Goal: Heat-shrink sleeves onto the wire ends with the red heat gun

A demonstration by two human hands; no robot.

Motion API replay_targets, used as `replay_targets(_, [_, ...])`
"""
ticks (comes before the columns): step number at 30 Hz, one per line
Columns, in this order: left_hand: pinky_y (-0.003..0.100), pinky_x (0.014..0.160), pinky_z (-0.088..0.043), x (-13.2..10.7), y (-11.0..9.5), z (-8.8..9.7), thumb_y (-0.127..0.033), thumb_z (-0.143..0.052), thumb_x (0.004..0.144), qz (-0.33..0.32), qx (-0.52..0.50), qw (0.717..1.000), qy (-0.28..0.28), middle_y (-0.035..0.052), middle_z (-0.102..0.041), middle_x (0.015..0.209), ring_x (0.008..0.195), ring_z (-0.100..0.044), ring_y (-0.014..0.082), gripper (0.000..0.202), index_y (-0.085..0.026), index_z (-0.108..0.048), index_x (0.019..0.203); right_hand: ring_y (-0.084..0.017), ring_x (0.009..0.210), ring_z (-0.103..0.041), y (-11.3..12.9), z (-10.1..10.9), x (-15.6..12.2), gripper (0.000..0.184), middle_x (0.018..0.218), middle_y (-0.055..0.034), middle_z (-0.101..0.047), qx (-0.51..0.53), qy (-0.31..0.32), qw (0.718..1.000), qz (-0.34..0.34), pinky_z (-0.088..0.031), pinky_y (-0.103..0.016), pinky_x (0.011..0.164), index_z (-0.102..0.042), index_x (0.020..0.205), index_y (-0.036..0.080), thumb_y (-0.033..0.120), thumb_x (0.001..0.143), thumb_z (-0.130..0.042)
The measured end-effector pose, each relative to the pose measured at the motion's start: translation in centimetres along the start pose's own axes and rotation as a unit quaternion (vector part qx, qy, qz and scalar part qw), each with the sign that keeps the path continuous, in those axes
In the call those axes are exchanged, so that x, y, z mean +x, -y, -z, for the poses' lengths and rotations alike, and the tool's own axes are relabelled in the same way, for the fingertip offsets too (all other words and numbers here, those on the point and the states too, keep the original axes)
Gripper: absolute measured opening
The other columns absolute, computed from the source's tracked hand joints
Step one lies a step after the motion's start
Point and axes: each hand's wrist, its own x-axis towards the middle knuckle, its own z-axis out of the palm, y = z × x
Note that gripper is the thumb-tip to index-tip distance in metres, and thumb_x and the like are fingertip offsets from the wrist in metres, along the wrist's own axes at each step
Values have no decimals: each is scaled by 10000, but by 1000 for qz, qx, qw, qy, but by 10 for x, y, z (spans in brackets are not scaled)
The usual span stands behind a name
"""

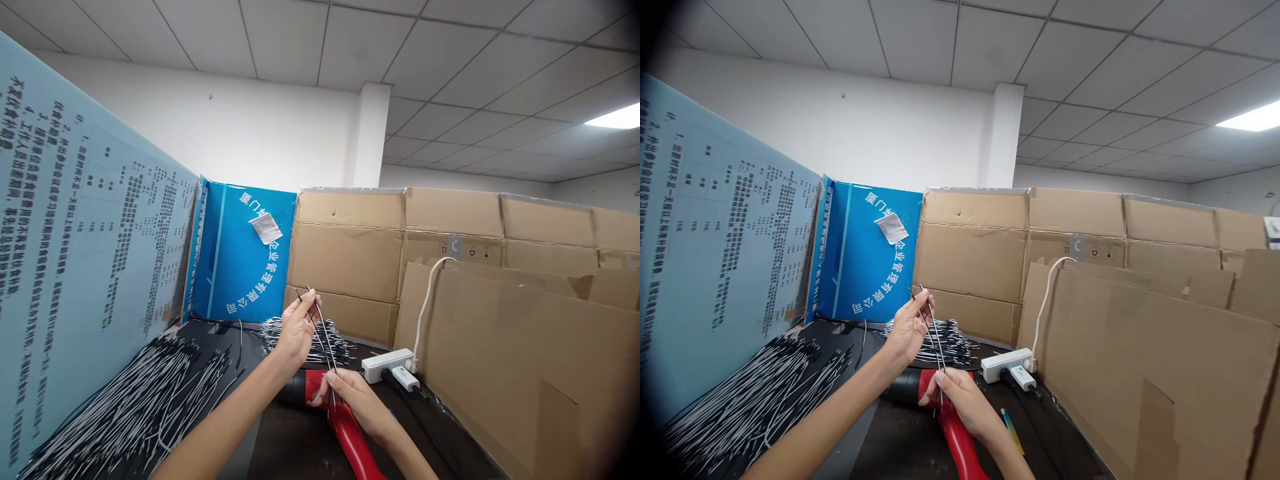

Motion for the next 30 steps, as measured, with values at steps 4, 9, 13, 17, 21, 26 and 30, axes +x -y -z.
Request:
replay_targets(4, [231,826,-544,-3,-4,0,-364,-782,823,50,36,998,24,119,-737,1133,990,-708,174,313,-144,-729,1038,-243,805,-686,1,1,0,483,773,-86,-730,9,-24,1000,0,-494,-390,844,-689,848,154,607,938,-544])
replay_targets(9, [302,916,-538,-6,-3,2,-451,-691,879,52,68,995,54,155,-700,1252,1084,-697,231,372,-154,-714,1101,-250,811,-691,4,4,0,495,751,-83,-724,23,-37,999,-14,-495,-393,845,-674,833,167,640,914,-549])
replay_targets(13, [334,897,-538,-8,10,9,-429,-751,832,69,190,975,95,197,-738,1136,956,-731,244,400,-110,-731,1072,-248,778,-689,3,5,0,496,690,-72,-711,28,-38,999,-22,-489,-374,823,-647,775,178,647,904,-553])
replay_targets(17, [343,852,-537,-11,22,12,-509,-738,819,73,237,962,119,173,-770,952,835,-728,227,445,-99,-742,991,-247,710,-681,0,7,0,509,659,-70,-710,12,-41,999,-28,-486,-376,775,-633,730,181,657,893,-560])
replay_targets(21, [302,767,-530,-12,22,11,-544,-716,819,44,268,954,127,113,-747,782,713,-687,188,440,-108,-735,871,-299,914,-686,5,17,1,502,900,-112,-757,-67,-87,994,-22,-493,-418,848,-727,893,157,649,853,-633])
replay_targets(26, [277,715,-513,-17,23,11,-552,-705,820,91,315,923,202,88,-727,730,655,-655,176,435,-120,-743,856,-311,1081,-646,17,40,0,524,1119,-129,-735,-44,-328,939,90,-505,-423,909,-708,1154,186,596,828,-703])
replay_targets(30, [266,688,-495,-27,36,14,-552,-701,823,154,349,885,266,89,-720,704,637,-645,175,433,-122,-747,820,-269,1011,-661,26,48,-2,484,1047,-111,-748,-1,-379,919,111,-526,-375,854,-739,1111,175,548,803,-752])
